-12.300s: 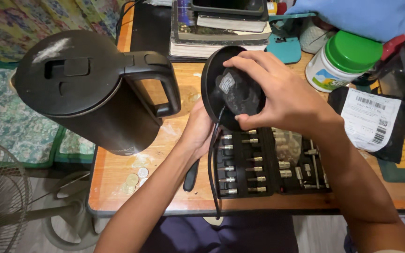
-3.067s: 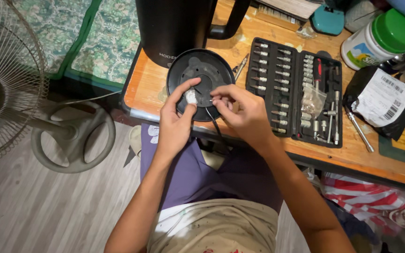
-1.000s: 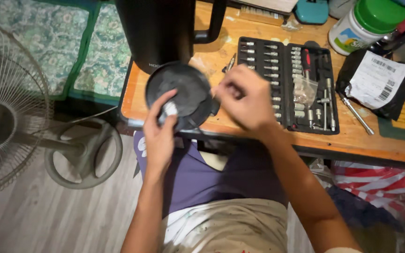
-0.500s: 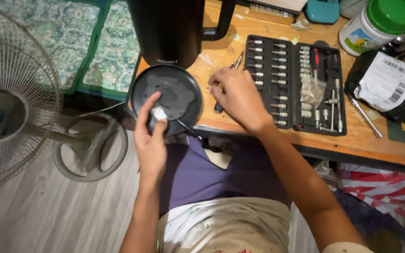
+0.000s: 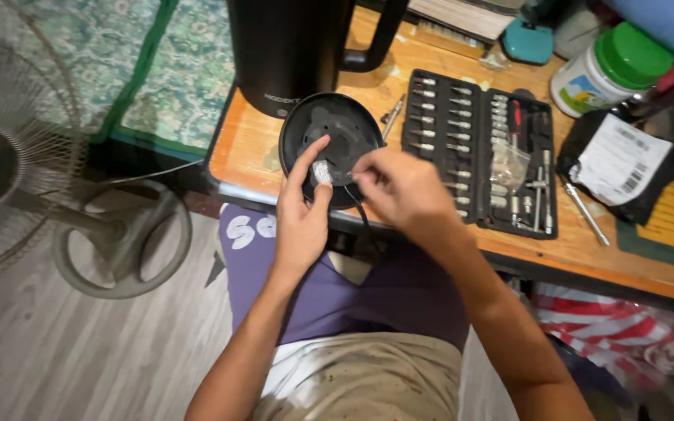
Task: The person sits on the floor and repairs a black circular electronic device. They manipulate internal wires and components by hand, then use a screwdriver to tighten a screw on the device's base.
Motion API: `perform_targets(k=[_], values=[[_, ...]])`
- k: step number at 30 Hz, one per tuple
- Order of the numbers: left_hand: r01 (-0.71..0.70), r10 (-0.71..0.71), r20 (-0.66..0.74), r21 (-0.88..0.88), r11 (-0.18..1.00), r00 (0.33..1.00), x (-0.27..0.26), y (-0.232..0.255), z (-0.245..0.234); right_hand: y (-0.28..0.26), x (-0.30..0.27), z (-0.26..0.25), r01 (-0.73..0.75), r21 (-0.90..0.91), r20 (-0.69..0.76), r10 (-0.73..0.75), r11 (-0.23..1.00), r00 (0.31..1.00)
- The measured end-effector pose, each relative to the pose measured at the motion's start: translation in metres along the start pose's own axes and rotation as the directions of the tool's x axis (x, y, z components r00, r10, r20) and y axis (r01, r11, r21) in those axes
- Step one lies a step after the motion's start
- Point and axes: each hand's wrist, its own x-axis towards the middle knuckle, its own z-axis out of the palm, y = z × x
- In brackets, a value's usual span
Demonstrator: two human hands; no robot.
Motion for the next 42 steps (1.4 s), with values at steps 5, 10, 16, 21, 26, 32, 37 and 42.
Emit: perform_targets(k=[5, 10, 16, 21, 26, 32, 37, 42], values=[[0.197, -0.197, -0.003, 0.020, 0.980, 0.980, -0.004, 0.015, 0.009, -0.002, 0.000, -0.005, 0.215, -0.190, 0.074, -0.204, 0.958, 0.976], [0.226, -0.226, 0.006, 0.055, 0.973, 0.974, -0.003, 0.023, 0.008, -0.008, 0.002, -0.004, 0.304, -0.337, 0.204, -0.247, 0.891, 0.947], [0.155, -0.158, 0.022, 0.098, 0.983, 0.987, -0.005, 0.023, 0.009, -0.015, 0.008, -0.003, 0.324, -0.488, 0.306, -0.189, 0.811, 0.933], [0.182, -0.186, 0.035, 0.097, 0.979, 0.982, -0.006, 0.025, 0.010, -0.022, 0.012, -0.003, 0.410, -0.496, 0.372, -0.239, 0.766, 0.897], [0.159, -0.164, 0.018, 0.160, 0.974, 0.986, -0.005, 0.024, 0.009, -0.027, 0.019, 0.000, 0.424, -0.510, 0.406, -0.225, 0.748, 0.886], [0.220, -0.222, 0.017, 0.078, 0.972, 0.975, -0.003, 0.018, 0.005, -0.020, 0.013, -0.009, 0.384, -0.349, 0.296, -0.288, 0.855, 0.911], [0.184, -0.184, 0.002, -0.046, 0.982, 0.983, -0.005, 0.007, 0.007, -0.001, 0.000, 0.003, 0.351, -0.238, 0.095, -0.338, 0.906, 0.936], [0.089, -0.089, -0.005, -0.013, 0.996, 0.996, -0.006, -0.003, 0.005, 0.014, -0.001, 0.011, 0.443, -0.264, 0.064, -0.443, 0.857, 0.894]])
